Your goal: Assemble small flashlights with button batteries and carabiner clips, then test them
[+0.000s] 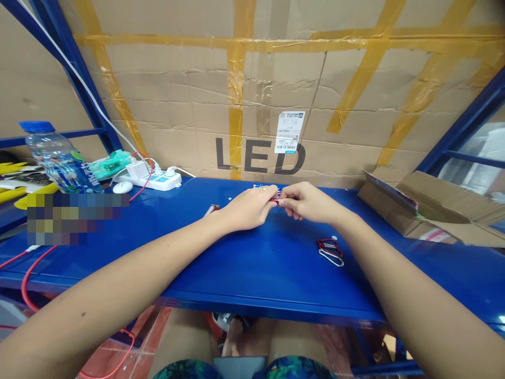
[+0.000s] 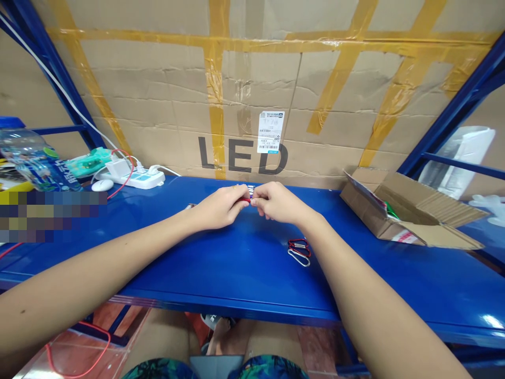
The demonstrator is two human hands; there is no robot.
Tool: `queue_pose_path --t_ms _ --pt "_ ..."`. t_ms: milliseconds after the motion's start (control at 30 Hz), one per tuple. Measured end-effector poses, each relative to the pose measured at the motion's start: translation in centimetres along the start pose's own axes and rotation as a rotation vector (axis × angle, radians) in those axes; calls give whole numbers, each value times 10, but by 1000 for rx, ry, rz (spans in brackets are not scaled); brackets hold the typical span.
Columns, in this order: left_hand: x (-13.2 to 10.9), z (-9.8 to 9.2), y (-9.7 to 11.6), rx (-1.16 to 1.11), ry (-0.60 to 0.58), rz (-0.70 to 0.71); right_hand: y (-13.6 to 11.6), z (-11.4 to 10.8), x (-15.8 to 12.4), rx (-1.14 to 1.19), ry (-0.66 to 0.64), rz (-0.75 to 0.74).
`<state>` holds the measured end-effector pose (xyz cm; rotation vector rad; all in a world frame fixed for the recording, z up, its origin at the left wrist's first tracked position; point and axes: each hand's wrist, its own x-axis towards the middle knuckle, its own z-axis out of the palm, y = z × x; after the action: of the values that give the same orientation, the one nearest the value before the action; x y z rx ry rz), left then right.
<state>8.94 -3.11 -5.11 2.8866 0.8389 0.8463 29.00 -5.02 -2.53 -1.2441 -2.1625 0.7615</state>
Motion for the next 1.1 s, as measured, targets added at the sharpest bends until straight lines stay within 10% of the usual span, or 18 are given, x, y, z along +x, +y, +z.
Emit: queue_pose_path --t_ms 733,1100 --pt "2 2 9 -64 -32 -123 3 10 1 -414 120 -271" --pt "6 3 7 -50 -21 -201 2 -12 -2 -254 26 24"
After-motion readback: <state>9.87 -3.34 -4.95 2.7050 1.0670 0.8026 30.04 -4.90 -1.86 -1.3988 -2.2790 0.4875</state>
